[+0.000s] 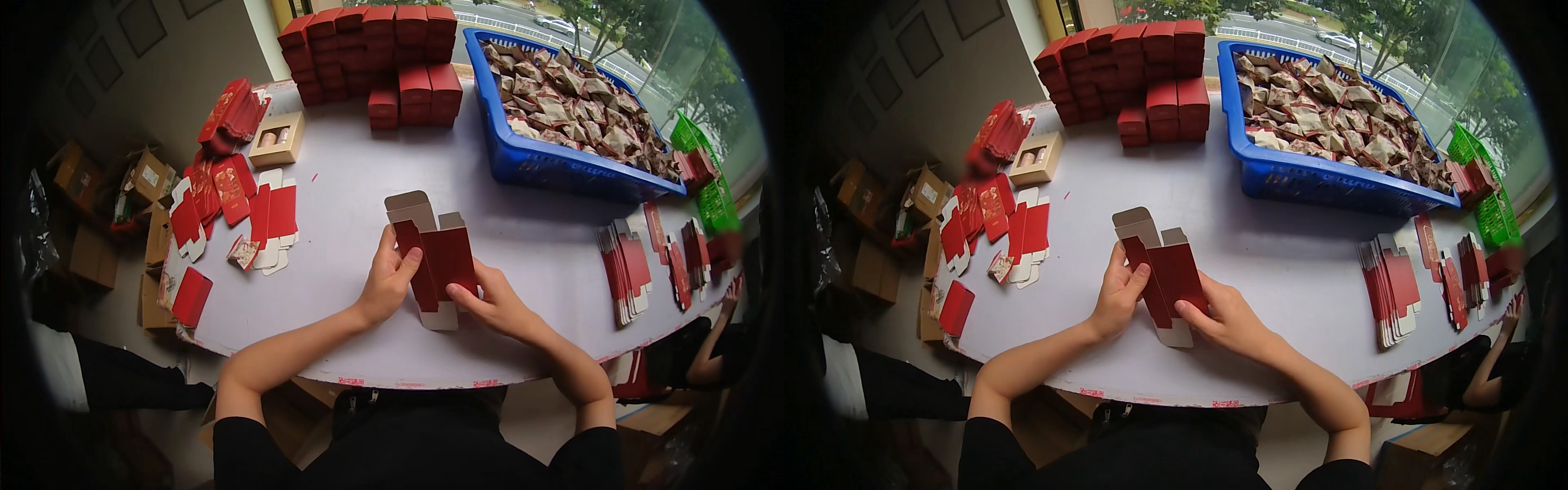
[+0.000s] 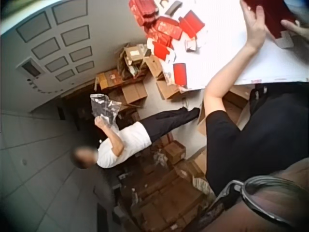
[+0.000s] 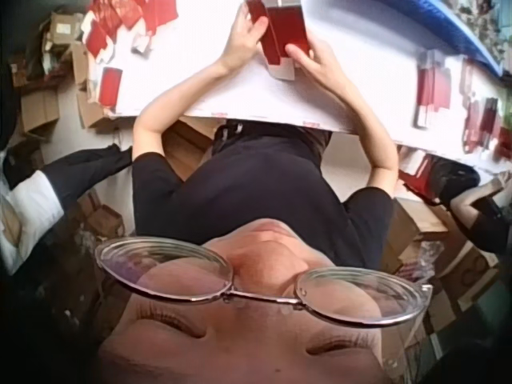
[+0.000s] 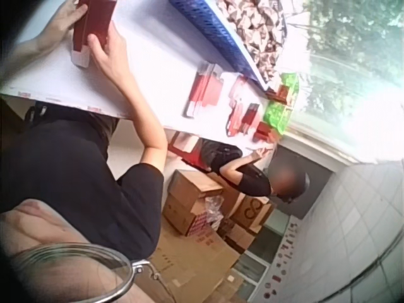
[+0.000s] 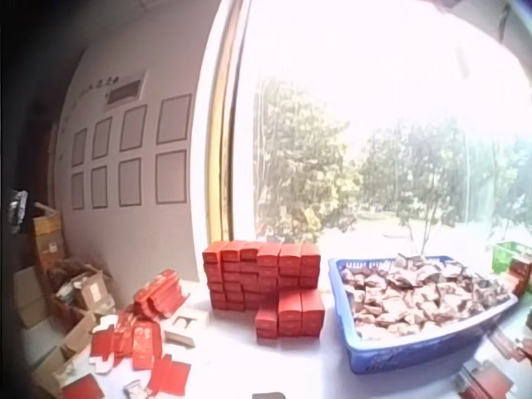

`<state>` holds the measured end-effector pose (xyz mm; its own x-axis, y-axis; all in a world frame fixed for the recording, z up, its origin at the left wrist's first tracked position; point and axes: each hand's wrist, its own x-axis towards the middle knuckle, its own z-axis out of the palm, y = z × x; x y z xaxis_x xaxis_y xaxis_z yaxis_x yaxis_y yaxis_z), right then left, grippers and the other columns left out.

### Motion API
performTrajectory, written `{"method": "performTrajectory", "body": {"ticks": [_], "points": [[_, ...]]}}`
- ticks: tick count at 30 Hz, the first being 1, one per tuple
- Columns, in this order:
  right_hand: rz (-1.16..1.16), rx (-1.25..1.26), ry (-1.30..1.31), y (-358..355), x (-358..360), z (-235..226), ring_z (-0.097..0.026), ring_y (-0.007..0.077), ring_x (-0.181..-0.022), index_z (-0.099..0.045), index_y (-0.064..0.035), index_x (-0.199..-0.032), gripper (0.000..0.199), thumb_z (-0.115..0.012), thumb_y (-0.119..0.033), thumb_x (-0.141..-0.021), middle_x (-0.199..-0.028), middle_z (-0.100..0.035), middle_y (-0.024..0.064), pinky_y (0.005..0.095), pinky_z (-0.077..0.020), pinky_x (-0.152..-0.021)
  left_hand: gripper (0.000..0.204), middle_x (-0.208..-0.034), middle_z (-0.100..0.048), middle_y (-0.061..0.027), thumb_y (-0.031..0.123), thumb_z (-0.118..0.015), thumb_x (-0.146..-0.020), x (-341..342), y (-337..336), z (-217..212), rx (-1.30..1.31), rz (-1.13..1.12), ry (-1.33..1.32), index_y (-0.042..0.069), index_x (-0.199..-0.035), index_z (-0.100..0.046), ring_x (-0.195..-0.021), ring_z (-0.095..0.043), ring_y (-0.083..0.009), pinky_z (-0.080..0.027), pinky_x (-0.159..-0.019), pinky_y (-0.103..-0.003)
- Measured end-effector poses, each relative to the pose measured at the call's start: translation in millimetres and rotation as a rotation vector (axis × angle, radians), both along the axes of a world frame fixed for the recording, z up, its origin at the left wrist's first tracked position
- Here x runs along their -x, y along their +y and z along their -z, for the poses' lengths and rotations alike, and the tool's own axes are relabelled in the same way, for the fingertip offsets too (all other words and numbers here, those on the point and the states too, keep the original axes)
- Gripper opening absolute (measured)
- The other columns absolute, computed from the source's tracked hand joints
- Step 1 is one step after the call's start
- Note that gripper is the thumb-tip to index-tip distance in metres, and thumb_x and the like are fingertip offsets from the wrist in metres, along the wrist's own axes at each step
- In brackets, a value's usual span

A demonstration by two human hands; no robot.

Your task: The person assembles small red cardboard boxes by folding flat pieces into shape, inserting wrapped items from a blue basket, and closing the flaps. Completed boxes are stacked on the table. Another person moves around the room handling cardboard boxes in the background.

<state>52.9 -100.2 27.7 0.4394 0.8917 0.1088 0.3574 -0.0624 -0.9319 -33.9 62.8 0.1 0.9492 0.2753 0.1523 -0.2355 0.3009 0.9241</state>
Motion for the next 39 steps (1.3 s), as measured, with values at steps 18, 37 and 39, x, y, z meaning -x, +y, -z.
{"method": "performTrajectory", "body": {"ticks": [18,37,39], "points": [[0.069,-0.243,-0.795,8.0,21.0,-0.6,-0.050,0.0305,-0.104,-0.044,-0.0106,-0.125,0.065,-0.064,-0.004,-0.064,-0.115,-0.050,0.0137,0.0392,-0.0432,-0.085,0.039,-0.125,-0.037,-0.0185,0.031,-0.052,-0.088,10.8,-13.0,-6.8,-0.026,0.138,-0.449,0.011,-0.111,-0.028,-0.125,-0.032,-0.0291,-0.030,-0.101,-0.043],[0.163,-0.186,0.284,-9.2,0.4,-10.7,-0.056,0.0135,-0.083,-0.050,0.0007,-0.107,0.046,-0.068,-0.030,-0.078,-0.089,-0.060,0.0082,0.0280,-0.0472,-0.072,0.061,-0.111,-0.053,-0.0216,0.038,-0.057,-0.083,22.1,-10.0,-5.0,-0.697,0.260,-0.025,-0.001,-0.124,-0.035,-0.101,-0.055,-0.0352,-0.045,-0.084,-0.039],[0.097,-0.092,0.437,-7.8,-4.4,-12.0,-0.055,0.0151,-0.090,-0.046,0.0006,-0.113,0.047,-0.063,-0.030,-0.082,-0.097,-0.058,0.0096,0.0295,-0.0460,-0.078,0.055,-0.109,-0.055,-0.0211,0.034,-0.053,-0.084,21.8,-11.2,-7.7,-0.600,0.224,0.050,-0.002,-0.123,-0.036,-0.100,-0.056,-0.0334,-0.046,-0.083,-0.039]]}}
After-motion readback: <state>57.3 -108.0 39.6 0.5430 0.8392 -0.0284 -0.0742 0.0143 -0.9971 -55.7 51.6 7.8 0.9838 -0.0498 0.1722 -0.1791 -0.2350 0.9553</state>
